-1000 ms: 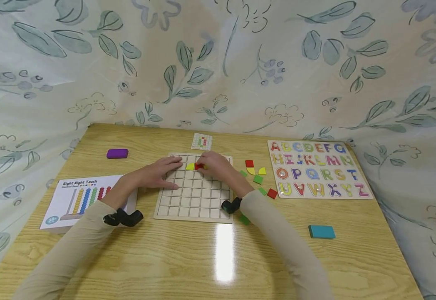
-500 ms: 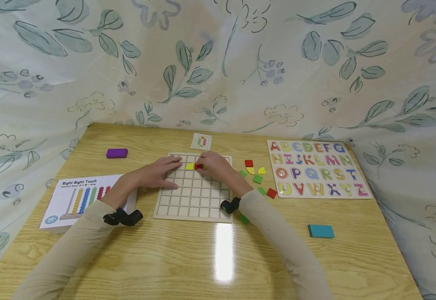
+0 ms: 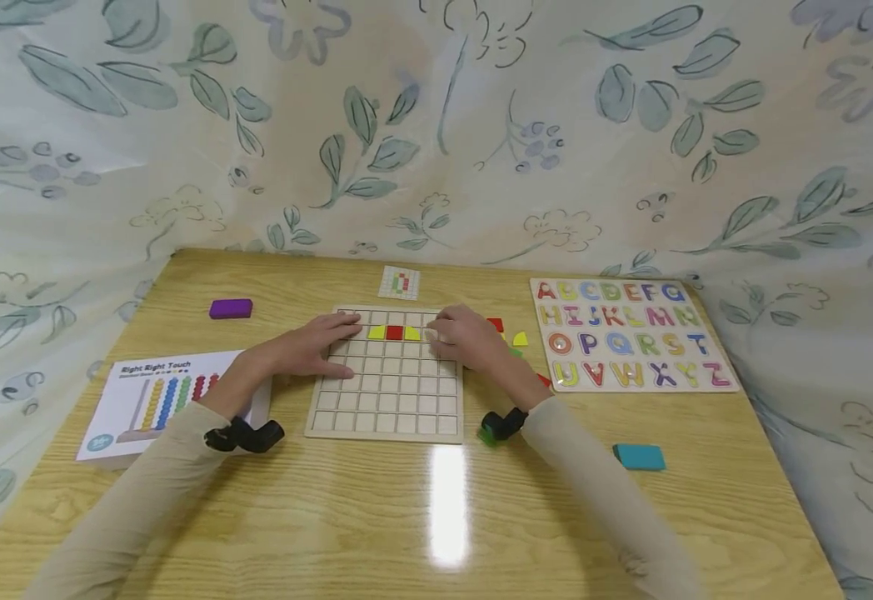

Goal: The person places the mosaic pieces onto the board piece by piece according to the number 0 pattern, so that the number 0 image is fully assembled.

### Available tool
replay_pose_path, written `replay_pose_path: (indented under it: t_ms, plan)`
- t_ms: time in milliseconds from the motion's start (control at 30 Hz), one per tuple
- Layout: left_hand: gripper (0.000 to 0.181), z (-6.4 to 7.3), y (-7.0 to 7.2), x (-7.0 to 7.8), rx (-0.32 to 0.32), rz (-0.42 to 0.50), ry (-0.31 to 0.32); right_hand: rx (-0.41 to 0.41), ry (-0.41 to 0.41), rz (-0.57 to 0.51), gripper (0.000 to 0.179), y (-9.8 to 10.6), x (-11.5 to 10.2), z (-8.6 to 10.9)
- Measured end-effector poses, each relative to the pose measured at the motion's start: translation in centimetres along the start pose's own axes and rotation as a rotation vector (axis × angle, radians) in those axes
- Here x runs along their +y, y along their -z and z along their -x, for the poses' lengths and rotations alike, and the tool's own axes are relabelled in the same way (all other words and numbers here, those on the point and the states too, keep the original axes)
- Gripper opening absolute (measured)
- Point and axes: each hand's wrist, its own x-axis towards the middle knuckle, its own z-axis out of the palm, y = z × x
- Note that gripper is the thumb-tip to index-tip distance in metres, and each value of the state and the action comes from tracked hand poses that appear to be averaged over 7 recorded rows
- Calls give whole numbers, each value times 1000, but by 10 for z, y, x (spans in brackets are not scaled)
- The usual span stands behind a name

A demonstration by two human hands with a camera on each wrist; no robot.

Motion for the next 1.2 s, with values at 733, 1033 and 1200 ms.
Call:
replay_pose_path:
  t_ms: [733,1033,1200]
  plan:
    - [88,2,-3,1,-3,-12,18,-14,-188,-51,16,14,68,31]
    - [88,3,-3,3,2,-12,24,-14,-169,-84,15,16,77,33]
    - [87,2,-5,3,9,-6,21,-20,-194,-114,17,16,81,35]
